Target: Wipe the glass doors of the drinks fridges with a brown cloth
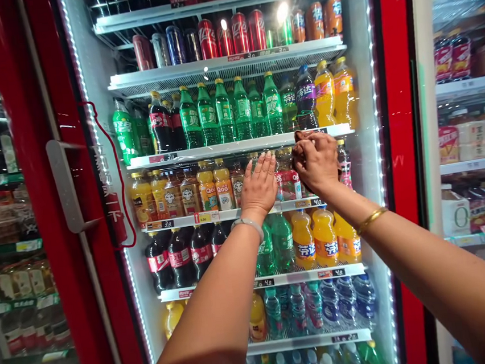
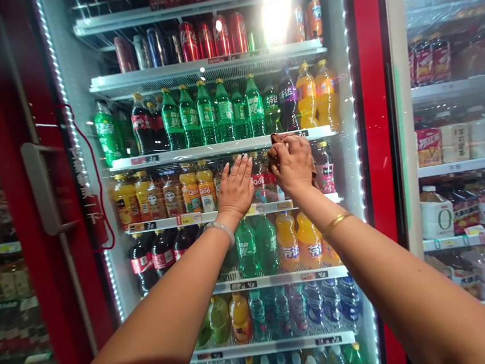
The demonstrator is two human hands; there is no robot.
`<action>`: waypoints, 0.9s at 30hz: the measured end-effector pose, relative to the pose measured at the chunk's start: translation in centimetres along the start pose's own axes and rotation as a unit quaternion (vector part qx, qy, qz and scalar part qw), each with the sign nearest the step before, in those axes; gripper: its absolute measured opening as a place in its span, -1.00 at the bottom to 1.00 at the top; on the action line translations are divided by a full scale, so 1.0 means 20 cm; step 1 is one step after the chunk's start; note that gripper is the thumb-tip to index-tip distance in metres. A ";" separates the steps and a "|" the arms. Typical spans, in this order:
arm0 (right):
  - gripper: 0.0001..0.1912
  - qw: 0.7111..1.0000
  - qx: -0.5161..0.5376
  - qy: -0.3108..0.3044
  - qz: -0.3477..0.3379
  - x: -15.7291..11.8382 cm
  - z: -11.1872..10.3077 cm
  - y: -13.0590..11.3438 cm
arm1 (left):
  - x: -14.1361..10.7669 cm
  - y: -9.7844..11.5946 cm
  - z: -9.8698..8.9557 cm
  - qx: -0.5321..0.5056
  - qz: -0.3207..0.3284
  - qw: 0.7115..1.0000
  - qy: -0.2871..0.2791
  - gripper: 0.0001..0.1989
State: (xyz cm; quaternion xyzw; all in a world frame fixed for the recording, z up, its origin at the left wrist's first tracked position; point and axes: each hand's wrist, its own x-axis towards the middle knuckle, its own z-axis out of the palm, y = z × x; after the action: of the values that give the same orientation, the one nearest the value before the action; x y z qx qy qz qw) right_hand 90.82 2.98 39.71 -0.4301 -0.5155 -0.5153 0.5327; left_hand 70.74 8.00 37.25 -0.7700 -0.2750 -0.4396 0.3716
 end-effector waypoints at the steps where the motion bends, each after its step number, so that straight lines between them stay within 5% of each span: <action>1: -0.67 0.999 0.009 -0.016 -0.028 -0.01 0.00 -0.03 | 0.00 0.00 -0.01 0.004 0.000 1.000 -0.001 -0.38; 5: -0.78 0.979 0.050 -0.095 -0.171 -0.12 -0.14 0.04 | 0.00 0.01 -0.03 0.017 0.001 1.000 -0.005 -0.39; 8: -0.82 0.973 0.054 -0.115 -0.191 -0.14 -0.23 0.20 | -0.02 0.08 0.00 0.015 -0.031 0.999 0.006 -0.35; 11: -0.72 0.992 0.019 -0.084 -0.088 -0.04 -0.22 0.27 | -0.05 0.22 0.07 0.006 -0.129 0.991 0.038 -0.28; 14: -0.67 0.998 -0.006 -0.069 0.015 0.02 -0.16 0.20 | -0.10 0.34 0.12 0.005 -0.184 0.981 0.058 -0.26; 18: -0.71 0.982 0.054 -0.129 -0.127 -0.13 -0.22 0.15 | -0.19 0.37 0.14 0.027 -0.112 0.993 0.035 -0.24; 21: -0.79 0.961 0.089 -0.180 -0.189 -0.31 -0.36 0.27 | -0.24 0.36 0.15 0.045 -0.054 0.998 0.006 -0.24; 23: -0.79 0.969 0.087 -0.171 -0.156 -0.37 -0.42 0.39 | -0.26 0.36 0.16 0.051 -0.022 0.998 -0.006 -0.25; 27: -0.66 0.995 0.013 -0.043 0.085 -0.31 -0.33 0.52 | -0.26 0.37 0.18 0.044 -0.007 0.999 -0.009 -0.26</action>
State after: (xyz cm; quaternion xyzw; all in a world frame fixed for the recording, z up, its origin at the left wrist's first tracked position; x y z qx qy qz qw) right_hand 102.30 -1.81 33.71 -0.4868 -0.5063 -0.4423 0.5577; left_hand 75.65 6.17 29.04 -0.7547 -0.3033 -0.4228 0.3996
